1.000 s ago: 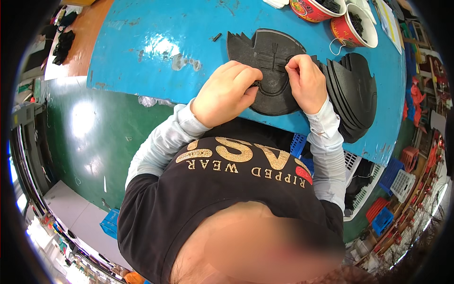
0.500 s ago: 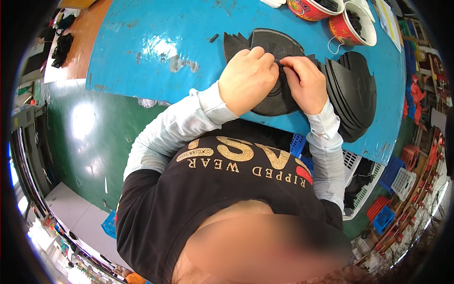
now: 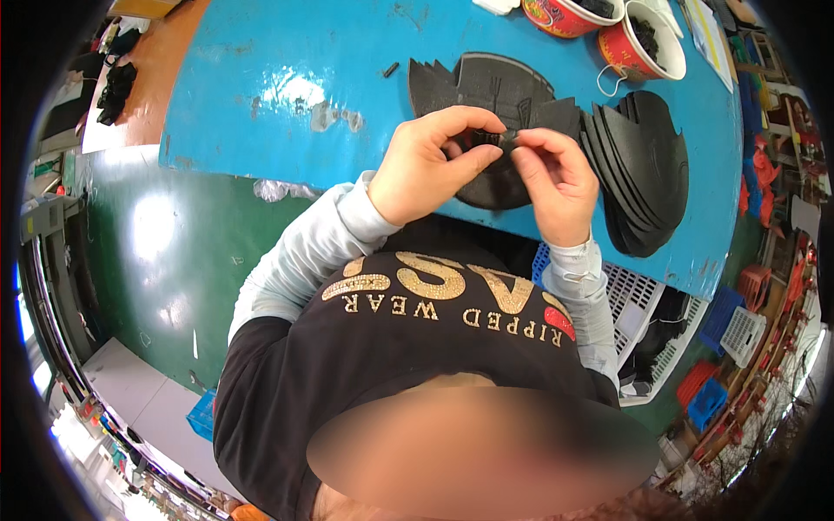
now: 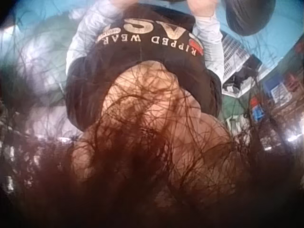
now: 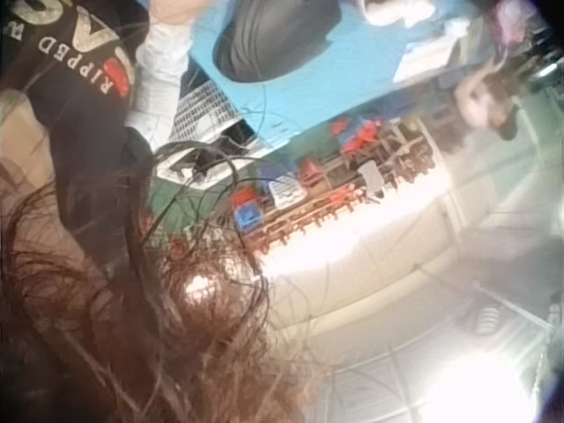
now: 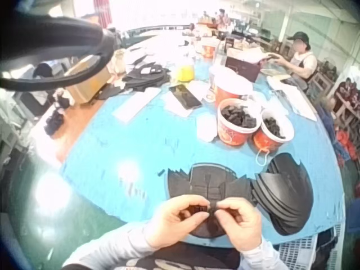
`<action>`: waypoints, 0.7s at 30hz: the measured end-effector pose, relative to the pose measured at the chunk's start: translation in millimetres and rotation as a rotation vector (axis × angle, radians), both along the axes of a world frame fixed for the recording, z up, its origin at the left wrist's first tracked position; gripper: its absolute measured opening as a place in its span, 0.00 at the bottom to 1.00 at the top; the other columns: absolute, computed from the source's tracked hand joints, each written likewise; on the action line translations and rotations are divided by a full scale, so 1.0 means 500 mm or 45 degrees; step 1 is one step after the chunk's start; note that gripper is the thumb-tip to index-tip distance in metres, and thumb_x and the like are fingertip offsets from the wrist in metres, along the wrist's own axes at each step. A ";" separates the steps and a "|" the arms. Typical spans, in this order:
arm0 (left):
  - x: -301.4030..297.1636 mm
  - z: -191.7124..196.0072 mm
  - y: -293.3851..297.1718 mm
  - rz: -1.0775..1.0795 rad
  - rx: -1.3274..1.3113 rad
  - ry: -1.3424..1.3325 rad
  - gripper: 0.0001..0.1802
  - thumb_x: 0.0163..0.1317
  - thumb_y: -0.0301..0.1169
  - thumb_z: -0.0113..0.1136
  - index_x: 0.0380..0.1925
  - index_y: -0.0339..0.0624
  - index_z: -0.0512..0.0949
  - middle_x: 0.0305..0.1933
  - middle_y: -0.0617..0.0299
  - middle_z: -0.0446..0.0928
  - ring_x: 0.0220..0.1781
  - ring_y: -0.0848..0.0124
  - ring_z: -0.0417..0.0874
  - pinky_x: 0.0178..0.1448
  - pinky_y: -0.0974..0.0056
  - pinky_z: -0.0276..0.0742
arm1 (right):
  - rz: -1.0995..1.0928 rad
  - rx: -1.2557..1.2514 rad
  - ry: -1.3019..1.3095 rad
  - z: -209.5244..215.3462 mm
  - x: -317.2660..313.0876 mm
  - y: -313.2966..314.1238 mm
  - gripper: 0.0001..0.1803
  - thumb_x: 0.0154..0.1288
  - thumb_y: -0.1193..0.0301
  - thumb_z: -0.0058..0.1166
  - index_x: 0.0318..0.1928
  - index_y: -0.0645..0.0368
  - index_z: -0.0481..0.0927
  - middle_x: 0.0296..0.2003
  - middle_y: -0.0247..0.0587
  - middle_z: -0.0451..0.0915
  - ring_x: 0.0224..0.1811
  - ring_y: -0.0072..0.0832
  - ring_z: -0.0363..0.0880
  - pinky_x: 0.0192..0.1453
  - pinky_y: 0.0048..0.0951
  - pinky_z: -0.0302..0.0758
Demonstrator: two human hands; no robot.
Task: Checking and manually adjusting threads on black shoe upper components at a workstation.
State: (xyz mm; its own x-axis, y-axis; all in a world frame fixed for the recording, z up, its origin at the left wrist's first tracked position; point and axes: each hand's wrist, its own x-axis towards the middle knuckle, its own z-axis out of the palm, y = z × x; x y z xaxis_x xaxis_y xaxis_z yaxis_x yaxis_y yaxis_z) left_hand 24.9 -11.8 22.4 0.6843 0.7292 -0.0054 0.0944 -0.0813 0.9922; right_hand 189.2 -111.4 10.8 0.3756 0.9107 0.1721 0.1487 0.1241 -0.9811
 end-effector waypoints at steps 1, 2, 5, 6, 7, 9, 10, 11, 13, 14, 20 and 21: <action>-0.002 -0.017 -0.002 -0.053 -0.245 -0.258 0.15 0.61 0.18 0.65 0.48 0.35 0.79 0.47 0.61 0.82 0.46 0.79 0.81 0.47 0.71 0.79 | 0.048 0.010 0.129 0.001 -0.019 -0.003 0.11 0.66 0.82 0.57 0.48 0.64 0.78 0.43 0.35 0.81 0.42 0.18 0.79 0.47 0.20 0.75; -0.006 -0.027 -0.007 -0.052 -0.244 -0.257 0.15 0.61 0.18 0.65 0.48 0.35 0.79 0.47 0.61 0.82 0.46 0.79 0.81 0.47 0.71 0.79 | 0.096 0.020 0.258 0.003 -0.036 -0.007 0.11 0.68 0.82 0.56 0.50 0.64 0.76 0.43 0.35 0.81 0.42 0.18 0.79 0.48 0.20 0.75; -0.017 -0.032 -0.020 -0.019 -0.155 -0.227 0.14 0.61 0.17 0.64 0.47 0.34 0.79 0.46 0.58 0.82 0.47 0.74 0.82 0.50 0.70 0.79 | 0.071 -0.009 0.286 0.001 -0.051 -0.012 0.11 0.68 0.82 0.56 0.48 0.64 0.74 0.42 0.36 0.81 0.43 0.18 0.79 0.47 0.19 0.75; -0.017 -0.032 -0.020 -0.020 -0.155 -0.228 0.14 0.61 0.17 0.64 0.47 0.34 0.79 0.46 0.58 0.82 0.47 0.74 0.82 0.50 0.70 0.79 | 0.054 -0.018 0.293 0.001 -0.053 -0.013 0.10 0.68 0.82 0.56 0.48 0.64 0.74 0.42 0.36 0.81 0.43 0.17 0.79 0.47 0.19 0.75; -0.019 -0.032 -0.022 -0.009 -0.017 -0.228 0.14 0.61 0.17 0.64 0.47 0.34 0.79 0.46 0.58 0.82 0.47 0.74 0.82 0.51 0.69 0.79 | 0.033 -0.043 0.244 0.002 -0.056 -0.017 0.10 0.68 0.82 0.56 0.48 0.63 0.73 0.41 0.36 0.80 0.42 0.17 0.79 0.46 0.19 0.75; -0.022 -0.035 -0.027 0.001 0.121 -0.226 0.14 0.60 0.17 0.65 0.47 0.34 0.79 0.46 0.58 0.82 0.48 0.73 0.82 0.51 0.68 0.79 | -0.002 -0.009 0.291 0.002 -0.067 -0.022 0.11 0.67 0.83 0.56 0.47 0.63 0.73 0.41 0.35 0.80 0.42 0.18 0.79 0.46 0.19 0.76; -0.023 -0.039 -0.030 -0.005 0.092 -0.272 0.14 0.60 0.17 0.65 0.46 0.34 0.79 0.45 0.58 0.82 0.48 0.73 0.82 0.50 0.68 0.79 | -0.032 0.028 0.335 0.003 -0.070 -0.022 0.11 0.66 0.83 0.57 0.46 0.62 0.73 0.40 0.35 0.80 0.42 0.19 0.79 0.46 0.20 0.76; -0.023 -0.040 -0.031 -0.009 0.063 -0.317 0.14 0.60 0.16 0.65 0.46 0.34 0.79 0.45 0.58 0.82 0.48 0.73 0.82 0.50 0.68 0.79 | -0.031 0.028 0.334 0.001 -0.063 -0.022 0.11 0.66 0.83 0.57 0.46 0.62 0.73 0.40 0.35 0.80 0.42 0.19 0.79 0.46 0.20 0.76; -0.022 -0.037 -0.032 -0.029 0.009 -0.345 0.13 0.59 0.16 0.64 0.45 0.34 0.79 0.44 0.58 0.82 0.47 0.73 0.82 0.49 0.68 0.79 | 0.172 -0.141 0.987 -0.006 -0.036 -0.021 0.11 0.65 0.83 0.57 0.44 0.59 0.72 0.39 0.36 0.79 0.40 0.21 0.78 0.45 0.23 0.76; -0.021 -0.035 -0.031 -0.050 -0.045 -0.371 0.13 0.59 0.16 0.64 0.44 0.35 0.79 0.43 0.58 0.82 0.45 0.73 0.82 0.48 0.68 0.79 | 0.172 -0.141 0.985 -0.004 -0.030 -0.021 0.11 0.65 0.83 0.57 0.44 0.59 0.72 0.39 0.36 0.79 0.40 0.21 0.78 0.45 0.23 0.76; -0.021 0.006 0.004 -0.114 0.752 -0.302 0.16 0.51 0.14 0.63 0.40 0.37 0.79 0.37 0.56 0.80 0.39 0.64 0.82 0.42 0.65 0.78 | 0.376 -0.270 1.175 0.007 -0.015 -0.013 0.10 0.66 0.80 0.58 0.40 0.55 0.70 0.38 0.37 0.78 0.36 0.22 0.75 0.40 0.24 0.72; -0.021 0.003 0.007 -0.110 0.754 -0.303 0.16 0.51 0.14 0.63 0.40 0.37 0.79 0.37 0.56 0.80 0.39 0.64 0.82 0.42 0.65 0.78 | 0.394 -0.268 1.113 0.010 -0.007 -0.011 0.10 0.66 0.80 0.57 0.40 0.56 0.69 0.38 0.37 0.78 0.36 0.21 0.75 0.41 0.24 0.72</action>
State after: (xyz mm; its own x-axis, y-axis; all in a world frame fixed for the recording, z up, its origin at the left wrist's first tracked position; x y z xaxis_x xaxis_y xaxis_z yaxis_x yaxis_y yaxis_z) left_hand 14.4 -8.3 23.7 0.6736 0.5043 0.5403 -0.1540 -0.6192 0.7700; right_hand 185.5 -117.2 15.8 0.0305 0.9717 -0.2344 -0.6587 -0.1568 -0.7359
